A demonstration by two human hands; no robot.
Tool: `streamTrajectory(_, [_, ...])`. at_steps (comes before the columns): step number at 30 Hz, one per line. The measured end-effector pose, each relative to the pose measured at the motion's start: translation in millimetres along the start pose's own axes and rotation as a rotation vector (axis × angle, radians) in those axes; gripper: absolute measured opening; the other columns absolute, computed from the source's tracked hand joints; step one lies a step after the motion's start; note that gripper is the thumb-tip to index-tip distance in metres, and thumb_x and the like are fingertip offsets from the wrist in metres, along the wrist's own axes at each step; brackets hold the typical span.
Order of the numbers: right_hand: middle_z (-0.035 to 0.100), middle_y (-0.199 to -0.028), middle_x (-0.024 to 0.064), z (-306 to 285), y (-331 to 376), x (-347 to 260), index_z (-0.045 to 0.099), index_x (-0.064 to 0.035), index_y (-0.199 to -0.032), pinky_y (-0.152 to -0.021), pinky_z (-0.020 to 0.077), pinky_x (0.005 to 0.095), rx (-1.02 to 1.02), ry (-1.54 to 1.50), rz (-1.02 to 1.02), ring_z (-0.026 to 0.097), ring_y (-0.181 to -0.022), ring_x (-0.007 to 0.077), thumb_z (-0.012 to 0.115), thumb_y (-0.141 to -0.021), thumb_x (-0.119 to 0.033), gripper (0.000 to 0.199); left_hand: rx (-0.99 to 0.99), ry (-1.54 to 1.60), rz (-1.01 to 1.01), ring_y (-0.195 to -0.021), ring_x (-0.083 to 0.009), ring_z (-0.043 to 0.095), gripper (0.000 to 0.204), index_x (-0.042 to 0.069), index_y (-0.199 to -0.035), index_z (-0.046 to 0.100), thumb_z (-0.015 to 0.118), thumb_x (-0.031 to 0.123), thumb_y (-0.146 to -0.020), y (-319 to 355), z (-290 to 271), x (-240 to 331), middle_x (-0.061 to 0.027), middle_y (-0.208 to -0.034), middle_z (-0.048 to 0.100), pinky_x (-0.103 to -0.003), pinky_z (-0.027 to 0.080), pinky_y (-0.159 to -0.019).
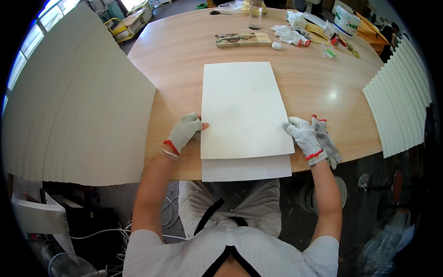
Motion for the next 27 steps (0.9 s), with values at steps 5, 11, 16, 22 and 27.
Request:
streamTrajectory(5, [0.067,-0.098,0.0023,1.4,-1.0,-2.6,0.062,0.0064,-0.114,-0.078,0.0467,0.0228,0.013,0.057,-0.009,0.057,-0.088,0.0069,0.062,-0.094,-0.018,0.032,0.043,-0.102,-0.014,-0.073,-0.0155,0.066,0.030,-0.005,-0.107,0.060,0.067,0.017,-0.087,2.4,-5.4,-1.8,-0.0090,-0.087,0.066,-0.028,0.054,-0.065])
streamTrajectory(11, [0.066,-0.097,0.0016,8.7,-0.5,-9.1,0.061,0.0066,-0.115,-0.075,0.0453,0.0209,0.007,0.068,-0.033,0.055,-0.084,0.0056,0.061,-0.095,-0.018,0.032,0.246,-0.390,0.073,-0.087,-0.0225,0.064,0.044,-0.005,-0.116,0.059,0.069,0.023,-0.085,10.6,-20.1,-1.7,-0.0128,-0.093,0.067,-0.034,0.051,-0.078])
streamTrajectory(16, [0.066,-0.091,-0.0006,-4.6,0.7,0.9,0.064,0.0051,-0.112,-0.071,0.0445,0.0204,0.028,0.197,-0.017,0.054,-0.080,0.0041,0.064,-0.093,-0.022,0.033,0.381,-0.772,0.449,-0.114,-0.0362,0.052,0.053,-0.004,-0.123,0.055,0.072,0.024,-0.082,90.1,6.9,-0.2,-0.0233,-0.119,0.058,-0.043,0.043,-0.096])
streamTrajectory(22, [0.068,-0.090,-0.0015,-0.2,4.4,-12.9,0.066,0.0035,-0.113,-0.073,0.0449,0.0216,0.058,0.253,0.019,0.054,-0.081,0.0046,0.065,-0.091,-0.026,0.037,0.279,-0.915,0.424,-0.136,-0.0435,0.034,0.075,-0.001,-0.138,0.045,0.078,0.009,-0.071,121.4,34.0,-23.4,-0.0273,-0.143,0.042,-0.046,0.028,-0.113])
streamTrajectory(27, [0.070,-0.094,0.0027,-2.7,3.1,-7.1,0.065,0.0028,-0.115,-0.077,0.0465,0.0242,0.044,0.316,-0.016,0.058,-0.083,0.0082,0.065,-0.091,-0.031,0.041,0.279,-0.877,0.375,-0.138,-0.0462,0.029,0.077,-0.002,-0.138,0.045,0.079,0.006,-0.069,120.4,34.3,-24.0,-0.0283,-0.143,0.041,-0.047,0.027,-0.113])
Point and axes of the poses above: each hand's wrist, its own y-axis away from the middle knuckle, its own z-axis out of the palm, x = y × z, the point moved 7 cm from there along -y, towards the middle knuckle
